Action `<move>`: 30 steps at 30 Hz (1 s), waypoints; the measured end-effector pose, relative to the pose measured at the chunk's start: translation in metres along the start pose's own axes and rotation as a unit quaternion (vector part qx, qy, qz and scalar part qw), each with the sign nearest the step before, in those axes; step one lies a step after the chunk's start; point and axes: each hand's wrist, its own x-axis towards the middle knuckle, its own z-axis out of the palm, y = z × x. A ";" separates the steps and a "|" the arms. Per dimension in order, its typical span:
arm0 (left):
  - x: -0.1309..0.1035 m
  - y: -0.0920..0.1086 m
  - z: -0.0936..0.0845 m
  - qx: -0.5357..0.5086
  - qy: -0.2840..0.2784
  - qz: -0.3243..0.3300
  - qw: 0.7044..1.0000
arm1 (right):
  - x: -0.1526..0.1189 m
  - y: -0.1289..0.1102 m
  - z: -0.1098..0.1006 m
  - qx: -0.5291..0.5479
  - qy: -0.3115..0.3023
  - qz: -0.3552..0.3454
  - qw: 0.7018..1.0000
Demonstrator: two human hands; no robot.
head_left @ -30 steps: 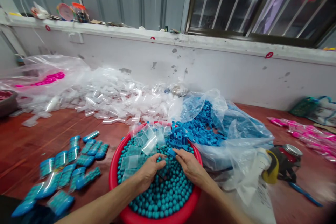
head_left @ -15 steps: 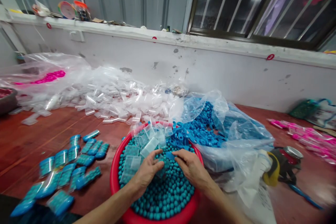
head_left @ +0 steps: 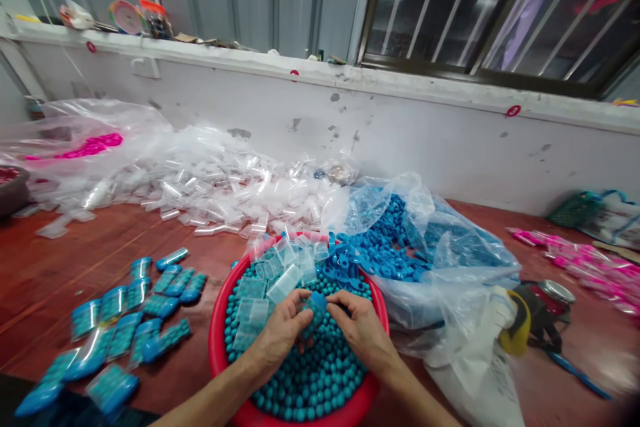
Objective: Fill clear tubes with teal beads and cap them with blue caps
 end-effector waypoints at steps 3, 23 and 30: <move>-0.001 0.001 0.002 0.001 0.008 0.004 1.000 | 0.001 -0.001 0.011 0.041 0.018 0.024 0.999; -0.005 0.012 0.004 0.046 0.006 -0.014 0.999 | 0.018 0.015 0.001 0.220 -0.035 0.081 0.971; -0.003 0.006 0.009 0.093 0.091 0.048 0.990 | 0.000 -0.004 0.022 0.005 -0.091 -0.005 0.996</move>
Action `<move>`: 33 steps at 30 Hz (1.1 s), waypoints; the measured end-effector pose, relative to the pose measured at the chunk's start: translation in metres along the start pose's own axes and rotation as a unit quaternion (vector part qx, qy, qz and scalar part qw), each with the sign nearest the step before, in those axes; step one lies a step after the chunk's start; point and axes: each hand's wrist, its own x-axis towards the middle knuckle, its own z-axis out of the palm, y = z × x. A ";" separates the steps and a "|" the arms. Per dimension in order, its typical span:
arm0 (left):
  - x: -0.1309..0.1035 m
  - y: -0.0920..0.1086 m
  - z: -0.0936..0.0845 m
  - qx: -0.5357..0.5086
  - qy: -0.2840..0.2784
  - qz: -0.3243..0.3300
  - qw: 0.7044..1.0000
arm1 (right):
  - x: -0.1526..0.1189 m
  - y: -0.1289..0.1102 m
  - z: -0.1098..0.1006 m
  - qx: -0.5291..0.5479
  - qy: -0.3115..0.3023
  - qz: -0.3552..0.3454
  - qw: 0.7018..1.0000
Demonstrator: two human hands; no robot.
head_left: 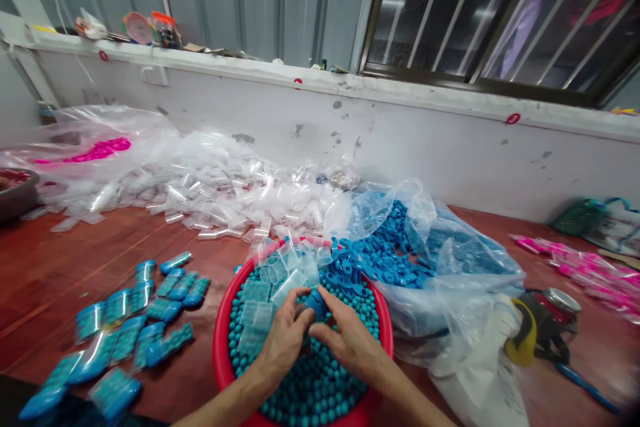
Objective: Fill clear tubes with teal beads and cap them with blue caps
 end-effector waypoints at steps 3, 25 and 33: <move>0.001 0.001 0.001 -0.004 0.010 0.036 0.999 | -0.004 -0.006 0.009 -0.082 -0.031 -0.003 0.996; -0.021 0.035 -0.065 0.213 0.122 0.094 0.965 | -0.005 0.000 0.000 -0.081 0.008 -0.010 0.997; -0.028 0.037 -0.156 0.554 0.329 0.108 0.757 | 0.005 0.001 0.006 -0.284 -0.047 -0.043 0.957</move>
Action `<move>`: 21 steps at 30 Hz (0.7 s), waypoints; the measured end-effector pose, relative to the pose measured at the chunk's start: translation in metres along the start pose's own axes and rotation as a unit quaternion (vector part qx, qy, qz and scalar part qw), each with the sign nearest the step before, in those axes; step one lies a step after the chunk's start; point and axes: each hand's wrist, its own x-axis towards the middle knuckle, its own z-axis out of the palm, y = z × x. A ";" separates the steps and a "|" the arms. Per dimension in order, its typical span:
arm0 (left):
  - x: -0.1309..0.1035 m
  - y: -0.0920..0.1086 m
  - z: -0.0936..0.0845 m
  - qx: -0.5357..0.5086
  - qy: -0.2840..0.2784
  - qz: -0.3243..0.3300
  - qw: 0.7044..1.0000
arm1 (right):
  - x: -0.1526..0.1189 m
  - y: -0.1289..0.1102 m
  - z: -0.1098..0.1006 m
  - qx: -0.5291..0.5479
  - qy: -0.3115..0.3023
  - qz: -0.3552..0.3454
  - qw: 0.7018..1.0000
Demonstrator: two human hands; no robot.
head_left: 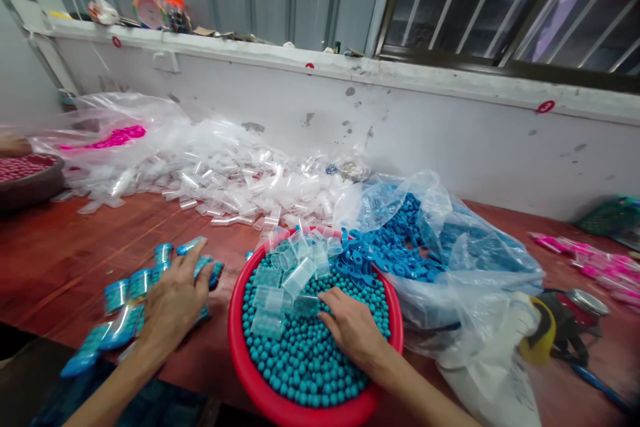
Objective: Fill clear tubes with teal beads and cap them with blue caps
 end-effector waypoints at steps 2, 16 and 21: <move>-0.010 0.012 0.008 -0.008 0.050 0.097 0.994 | 0.008 -0.007 0.004 -0.058 -0.012 -0.007 0.998; -0.055 0.102 0.049 0.012 -0.214 0.291 0.932 | 0.011 0.006 0.011 -0.003 -0.033 -0.041 0.999; -0.052 0.108 0.050 -0.176 -0.278 0.182 0.927 | 0.003 0.004 0.002 0.214 0.024 -0.017 0.976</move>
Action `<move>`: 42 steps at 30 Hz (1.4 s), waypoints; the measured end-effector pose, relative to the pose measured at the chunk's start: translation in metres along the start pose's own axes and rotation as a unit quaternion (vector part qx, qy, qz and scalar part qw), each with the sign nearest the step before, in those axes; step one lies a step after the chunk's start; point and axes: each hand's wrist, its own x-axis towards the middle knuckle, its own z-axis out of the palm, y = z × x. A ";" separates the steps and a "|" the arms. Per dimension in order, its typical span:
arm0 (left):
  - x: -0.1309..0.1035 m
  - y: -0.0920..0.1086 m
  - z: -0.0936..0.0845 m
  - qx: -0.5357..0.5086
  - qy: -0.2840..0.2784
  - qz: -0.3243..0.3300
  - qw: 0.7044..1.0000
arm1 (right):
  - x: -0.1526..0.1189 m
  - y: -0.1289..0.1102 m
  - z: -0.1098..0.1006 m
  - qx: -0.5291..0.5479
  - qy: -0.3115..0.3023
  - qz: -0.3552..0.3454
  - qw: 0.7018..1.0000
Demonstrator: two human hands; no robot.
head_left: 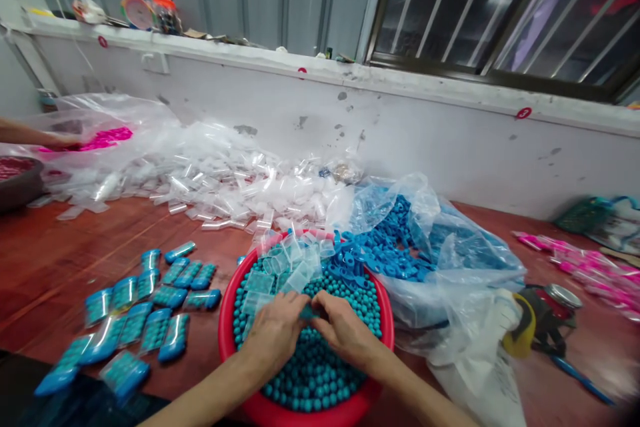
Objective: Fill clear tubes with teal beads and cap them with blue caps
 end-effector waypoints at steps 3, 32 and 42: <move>0.006 0.008 0.000 -0.237 -0.008 -0.088 0.968 | -0.007 0.004 0.001 0.171 0.027 0.067 0.983; 0.033 0.000 0.047 -0.371 -0.102 -0.192 0.903 | -0.013 0.012 -0.026 -0.299 0.032 0.127 0.945; 0.018 0.001 0.036 -0.482 -0.040 -0.227 0.845 | 0.003 0.027 -0.039 -0.418 0.055 0.136 0.896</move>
